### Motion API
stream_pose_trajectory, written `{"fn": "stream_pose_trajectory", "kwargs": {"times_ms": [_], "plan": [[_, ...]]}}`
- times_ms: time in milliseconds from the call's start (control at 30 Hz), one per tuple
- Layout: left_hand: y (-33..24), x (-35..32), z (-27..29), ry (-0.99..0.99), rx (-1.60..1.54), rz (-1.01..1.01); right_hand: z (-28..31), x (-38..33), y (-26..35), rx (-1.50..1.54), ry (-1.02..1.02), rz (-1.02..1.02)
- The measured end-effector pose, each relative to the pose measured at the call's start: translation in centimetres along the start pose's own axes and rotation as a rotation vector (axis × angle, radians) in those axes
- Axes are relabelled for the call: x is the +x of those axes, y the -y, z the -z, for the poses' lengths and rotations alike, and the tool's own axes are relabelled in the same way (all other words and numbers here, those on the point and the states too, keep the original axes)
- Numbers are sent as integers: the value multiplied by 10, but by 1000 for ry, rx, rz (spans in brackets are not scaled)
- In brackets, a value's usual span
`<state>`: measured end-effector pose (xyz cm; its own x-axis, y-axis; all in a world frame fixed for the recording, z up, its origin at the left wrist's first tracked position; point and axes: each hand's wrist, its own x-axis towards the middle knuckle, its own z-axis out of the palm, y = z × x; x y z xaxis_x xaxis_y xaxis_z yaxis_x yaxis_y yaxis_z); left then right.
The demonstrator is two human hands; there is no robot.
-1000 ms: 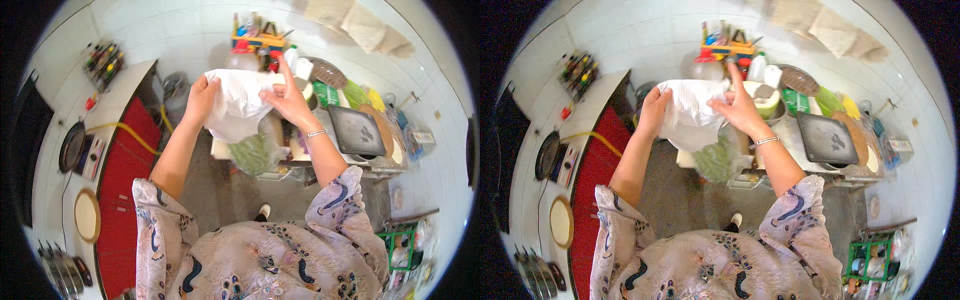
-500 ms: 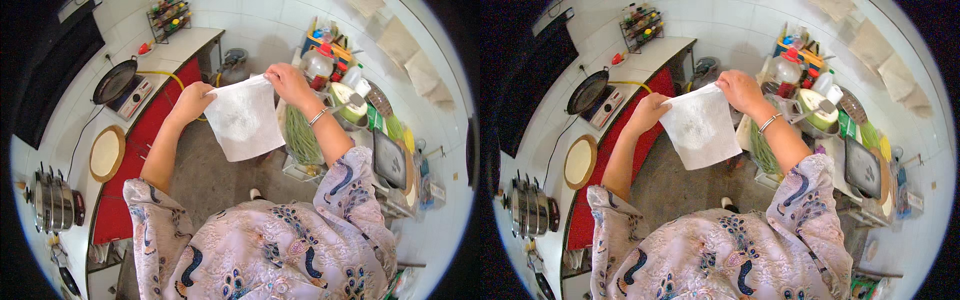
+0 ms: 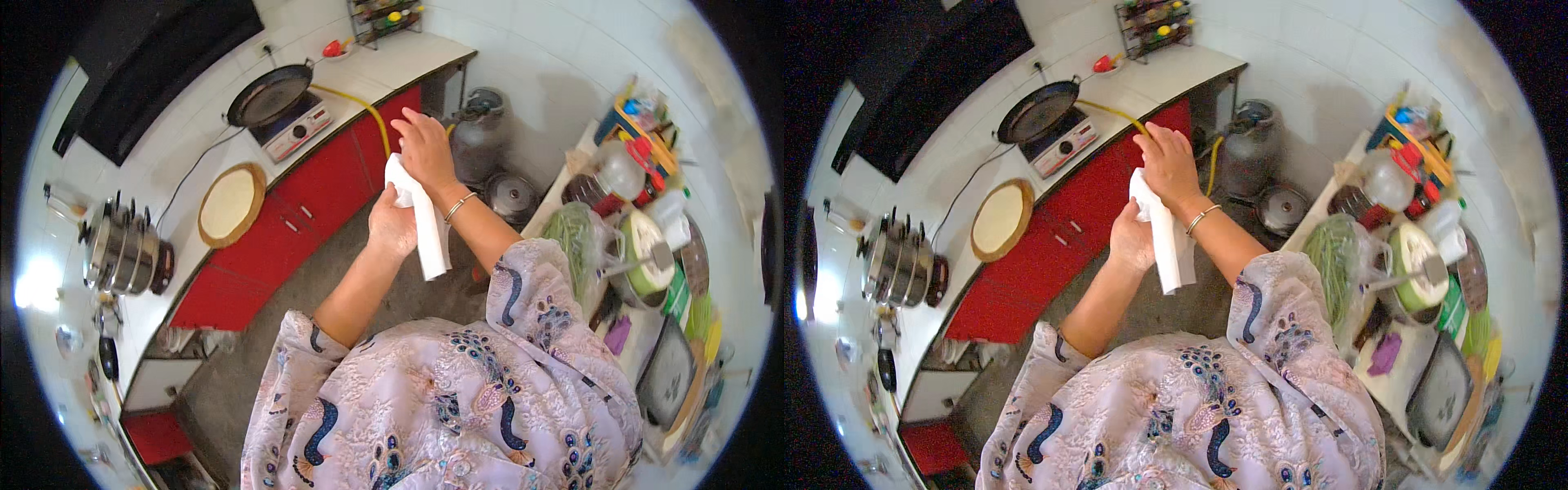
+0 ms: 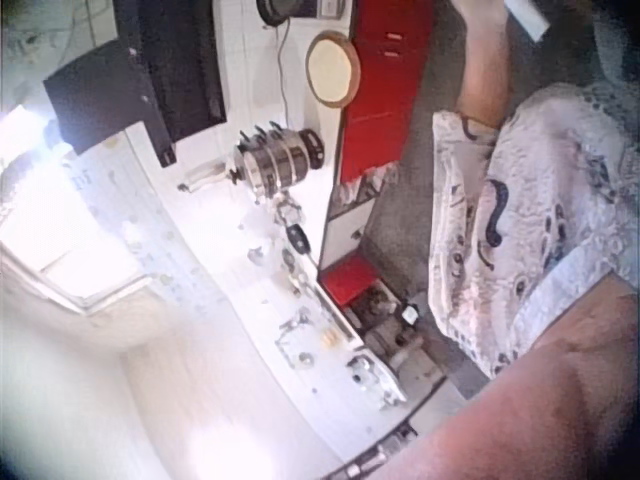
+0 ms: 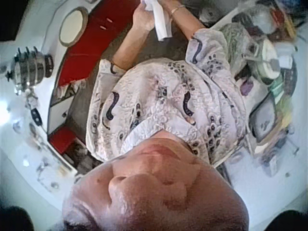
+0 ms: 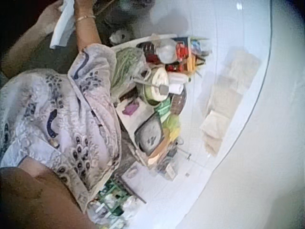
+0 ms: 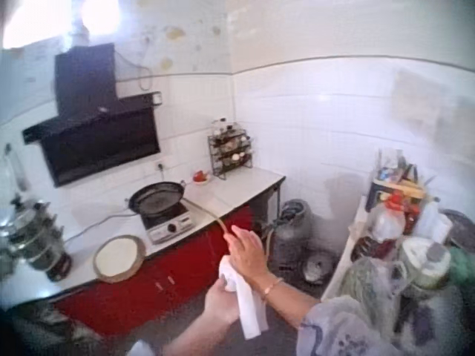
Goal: The person cleans a wok with a paper towel, pours oil into a metal kettle, and then wipes the wok with the oil-soaked towel. They then place a large round dough onto the wok to cook. The person also handles a wooden tray and a second piece of dough on a cutting board.
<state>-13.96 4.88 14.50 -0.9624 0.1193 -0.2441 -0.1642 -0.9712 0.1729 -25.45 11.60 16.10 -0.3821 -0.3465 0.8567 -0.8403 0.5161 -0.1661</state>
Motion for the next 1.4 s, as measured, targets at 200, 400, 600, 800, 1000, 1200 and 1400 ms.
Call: {"fn": "stream_pose_trajectory", "kwargs": {"times_ms": [200,400,600,800,1000,1200,1400], "plan": [[-40,15,16,71,-39,-156,-27,41,26,1653,-82,-878],[-83,52,37,-72,-25,-178,-96,33,16,2512,289,-1095],[-241,76,91,-418,131,-522,-172,11,-27,1892,613,-1479],[-267,99,127,-173,-120,-401,-230,30,22,1587,970,-1604],[-284,79,136,-271,381,-269,-327,26,24,1640,239,-1510],[-298,81,156,-244,701,-233,-379,44,31,666,514,-939],[-331,90,155,-346,692,-353,-390,68,17,924,860,-1185]]}}
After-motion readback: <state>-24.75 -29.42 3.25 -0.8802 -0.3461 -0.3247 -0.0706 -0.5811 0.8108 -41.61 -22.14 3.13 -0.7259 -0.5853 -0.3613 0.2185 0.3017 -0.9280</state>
